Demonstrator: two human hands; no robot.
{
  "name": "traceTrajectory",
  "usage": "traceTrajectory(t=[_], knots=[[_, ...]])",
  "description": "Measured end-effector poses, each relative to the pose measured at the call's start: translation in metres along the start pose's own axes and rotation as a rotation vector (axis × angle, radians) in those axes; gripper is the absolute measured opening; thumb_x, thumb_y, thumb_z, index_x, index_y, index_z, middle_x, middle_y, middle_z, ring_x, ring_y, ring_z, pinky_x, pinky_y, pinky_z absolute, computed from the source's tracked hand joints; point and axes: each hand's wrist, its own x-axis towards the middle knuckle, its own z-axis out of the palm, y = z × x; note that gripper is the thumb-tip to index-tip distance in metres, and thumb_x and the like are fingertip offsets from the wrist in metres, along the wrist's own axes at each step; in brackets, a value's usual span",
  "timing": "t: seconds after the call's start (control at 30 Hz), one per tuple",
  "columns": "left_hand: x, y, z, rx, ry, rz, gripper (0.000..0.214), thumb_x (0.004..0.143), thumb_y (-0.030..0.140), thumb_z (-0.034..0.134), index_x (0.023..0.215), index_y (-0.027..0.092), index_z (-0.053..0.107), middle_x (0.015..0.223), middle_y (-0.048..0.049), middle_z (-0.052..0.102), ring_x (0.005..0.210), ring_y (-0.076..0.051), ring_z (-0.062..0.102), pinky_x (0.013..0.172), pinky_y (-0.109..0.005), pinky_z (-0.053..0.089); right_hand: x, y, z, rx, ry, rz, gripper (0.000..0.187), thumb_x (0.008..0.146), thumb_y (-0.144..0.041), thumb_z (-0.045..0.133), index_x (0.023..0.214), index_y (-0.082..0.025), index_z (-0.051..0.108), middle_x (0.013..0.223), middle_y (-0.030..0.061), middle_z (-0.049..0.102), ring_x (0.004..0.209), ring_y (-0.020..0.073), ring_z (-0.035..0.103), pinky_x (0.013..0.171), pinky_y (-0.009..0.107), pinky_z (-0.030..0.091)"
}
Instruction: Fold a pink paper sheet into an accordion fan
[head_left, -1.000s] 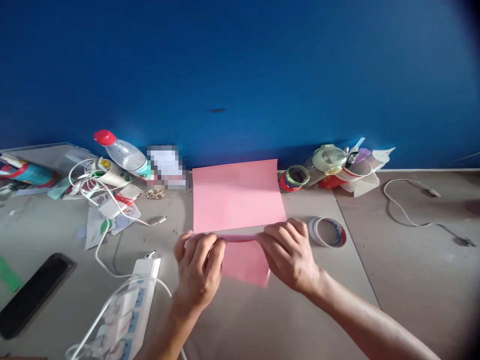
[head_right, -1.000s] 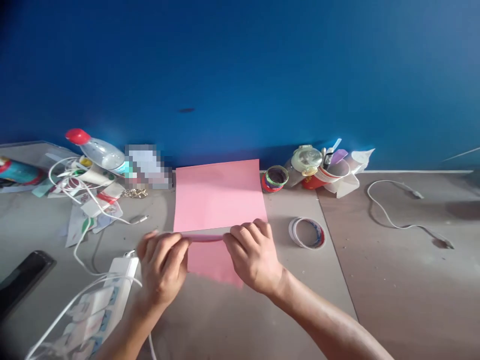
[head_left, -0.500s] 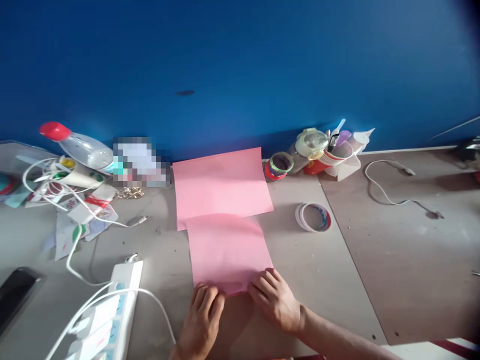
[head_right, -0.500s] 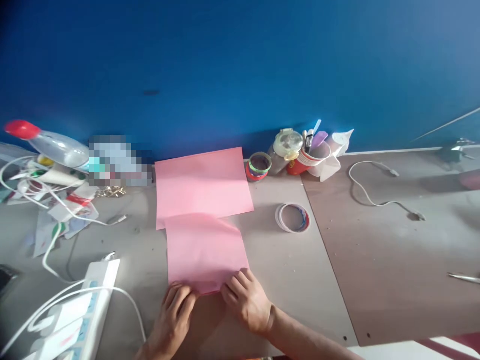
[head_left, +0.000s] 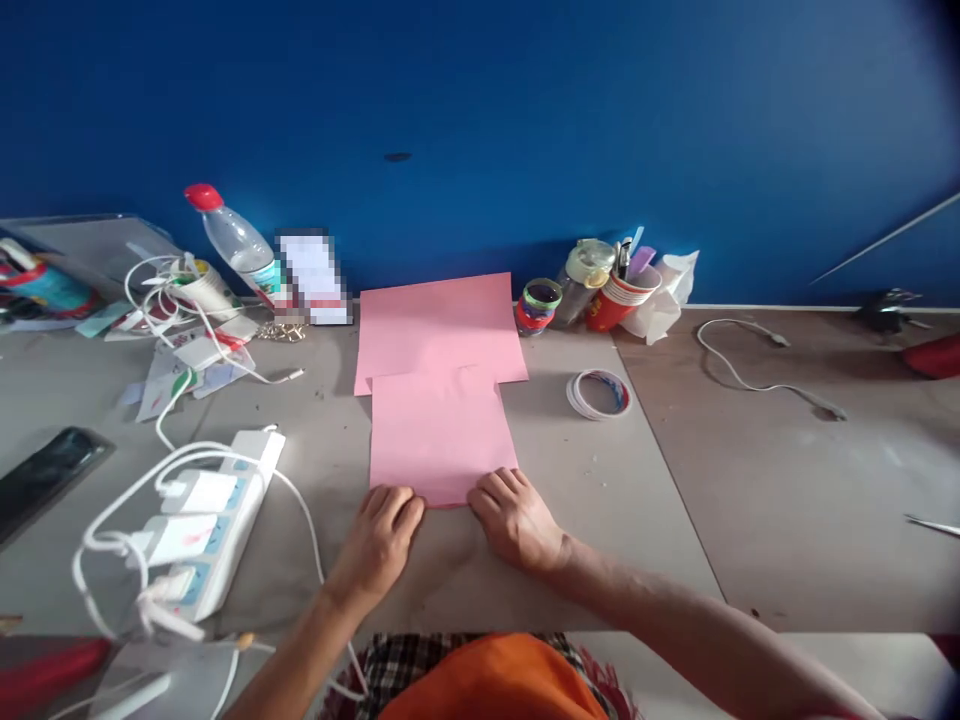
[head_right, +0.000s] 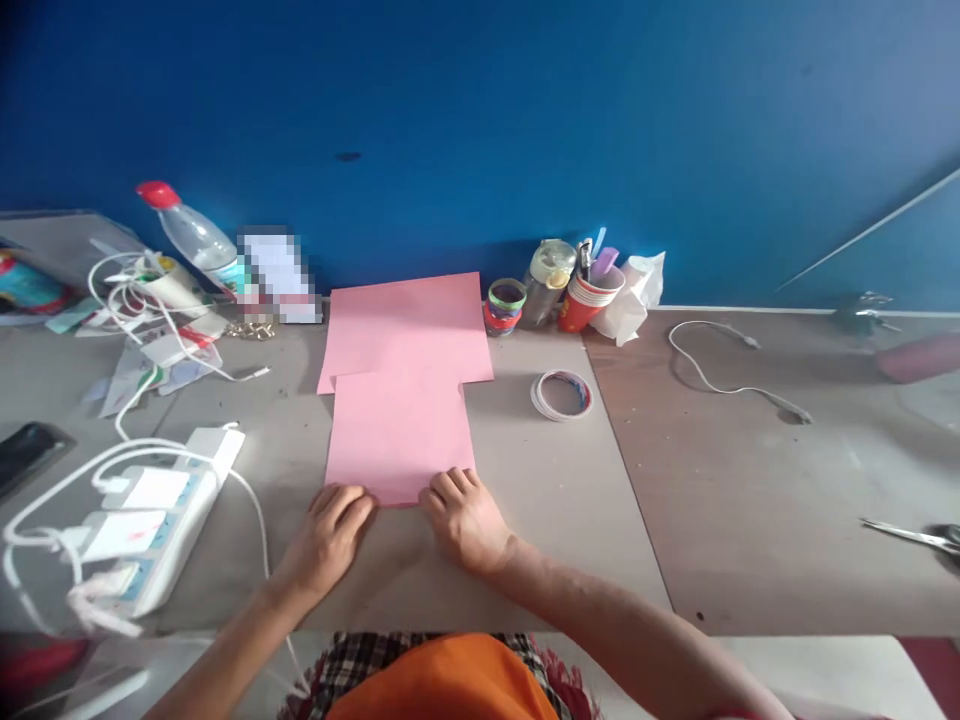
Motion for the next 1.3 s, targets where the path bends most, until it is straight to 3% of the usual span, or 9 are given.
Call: traceTrajectory(t=[0.27,0.67,1.3], knots=[[0.004,0.018,-0.008,0.116,-0.064,-0.081,0.018,0.085,0.006,0.045,0.088,0.018,0.058,0.087,-0.0053,0.054,0.083,-0.02,0.051,0.081,-0.034,0.046,0.0,-0.01,-0.004,-0.071,0.031,0.02,0.016,0.09,-0.018,0.044,0.079,-0.016,0.056,0.084,0.0068,0.052,0.078,0.0187,0.039,0.072,0.031,0.03],[-0.002,0.035,0.011,0.082,0.11,-0.247,0.018,0.084,0.006,0.051,0.095,0.018,0.06,0.094,-0.0075,0.056,0.092,-0.023,0.053,0.082,-0.036,0.045,-0.002,-0.004,0.0,-0.02,0.048,0.013,0.018,0.09,-0.016,0.043,0.078,-0.016,0.056,0.081,0.0068,0.051,0.075,0.0181,0.039,0.07,0.031,0.031],[-0.008,0.033,0.013,0.072,0.107,-0.207,0.02,0.088,0.01,0.047,0.101,0.018,0.06,0.098,-0.0084,0.057,0.096,-0.023,0.052,0.085,-0.037,0.045,-0.003,-0.013,-0.004,-0.096,0.017,0.033,0.016,0.09,-0.016,0.045,0.078,-0.017,0.056,0.083,0.0059,0.053,0.078,0.018,0.041,0.071,0.03,0.03]])
